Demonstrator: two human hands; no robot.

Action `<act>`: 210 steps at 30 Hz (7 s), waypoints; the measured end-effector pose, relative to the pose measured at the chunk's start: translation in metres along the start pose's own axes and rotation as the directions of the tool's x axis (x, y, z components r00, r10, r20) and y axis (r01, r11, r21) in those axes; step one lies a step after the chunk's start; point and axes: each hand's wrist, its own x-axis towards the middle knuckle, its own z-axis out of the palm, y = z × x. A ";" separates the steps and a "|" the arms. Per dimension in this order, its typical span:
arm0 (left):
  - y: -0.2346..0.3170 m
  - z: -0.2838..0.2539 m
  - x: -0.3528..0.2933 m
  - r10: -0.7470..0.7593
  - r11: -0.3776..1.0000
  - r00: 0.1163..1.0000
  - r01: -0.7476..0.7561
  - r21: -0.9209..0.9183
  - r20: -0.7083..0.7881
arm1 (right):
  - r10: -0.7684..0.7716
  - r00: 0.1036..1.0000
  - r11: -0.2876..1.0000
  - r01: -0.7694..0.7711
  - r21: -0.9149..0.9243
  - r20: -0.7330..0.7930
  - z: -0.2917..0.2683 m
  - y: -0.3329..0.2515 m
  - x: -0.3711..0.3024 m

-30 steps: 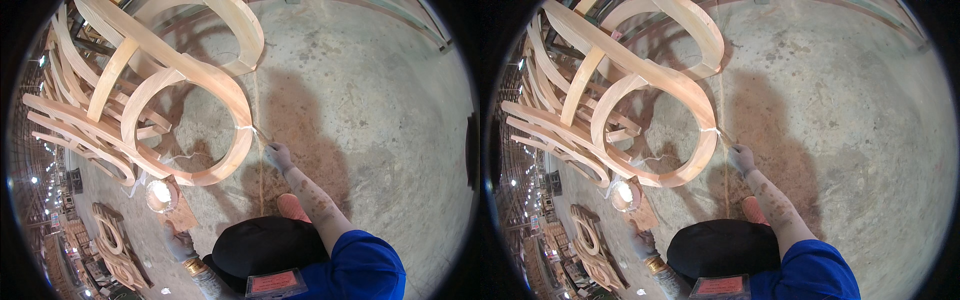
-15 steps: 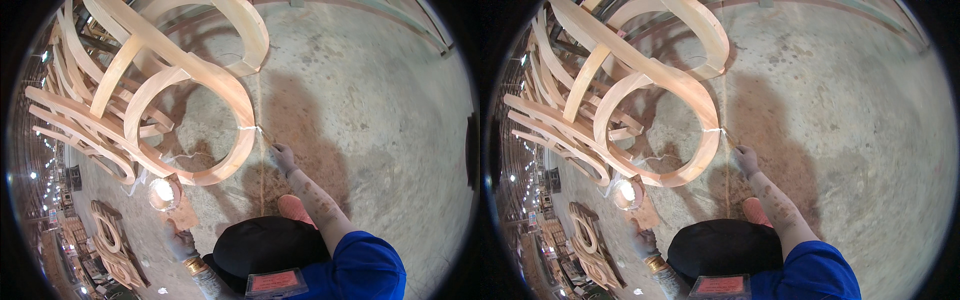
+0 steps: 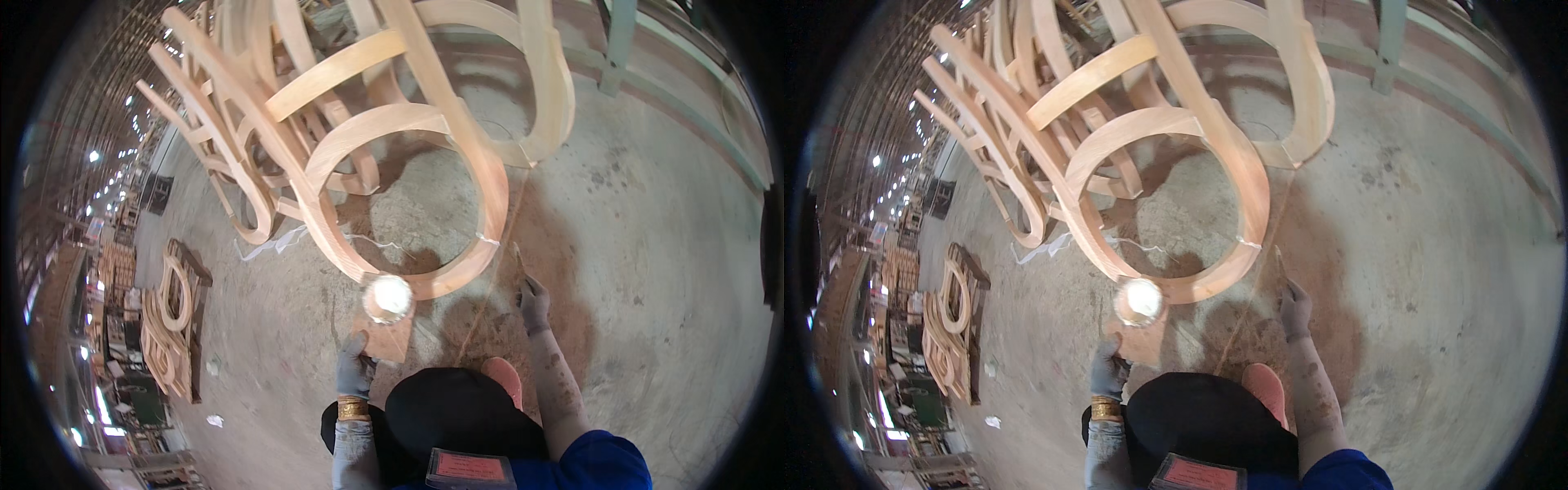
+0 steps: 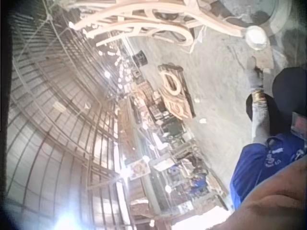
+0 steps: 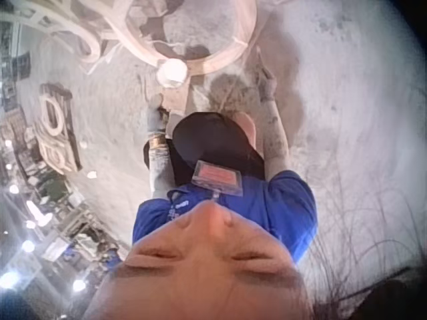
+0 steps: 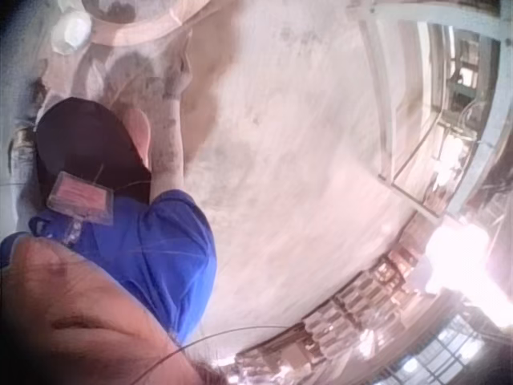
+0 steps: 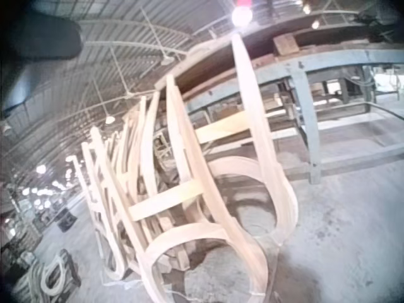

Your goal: The person applies white glue to the joints of wooden chair frames using a brush. They dip the brush into a container of glue and carefully coat the edges of the curved wooden pieces before assembling them.

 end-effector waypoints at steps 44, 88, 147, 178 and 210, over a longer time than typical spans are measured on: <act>0.231 0.326 0.194 0.833 -0.271 0.120 -0.763 0.587 0.540 | -0.216 0.953 0.964 0.243 -0.112 0.214 -0.013 -0.101 0.000; 0.344 0.196 -0.023 0.784 0.362 0.385 -0.921 0.146 0.487 | -0.572 0.601 0.672 0.734 -0.101 0.558 0.080 -0.203 0.022; -0.081 -0.420 -0.332 0.168 0.660 0.100 -0.750 0.037 -0.981 | 0.045 0.686 0.578 0.575 -0.579 0.726 0.205 -0.125 -0.200; -0.096 -0.425 -0.350 -0.370 0.572 0.499 -0.543 -0.615 -0.784 | 0.188 0.152 0.196 0.962 -0.189 0.970 0.243 -0.087 -0.194; -0.079 -0.420 -0.353 -0.512 0.837 0.271 -0.057 -0.545 -0.815 | 0.082 0.393 0.371 0.841 -0.394 0.916 0.174 -0.076 -0.102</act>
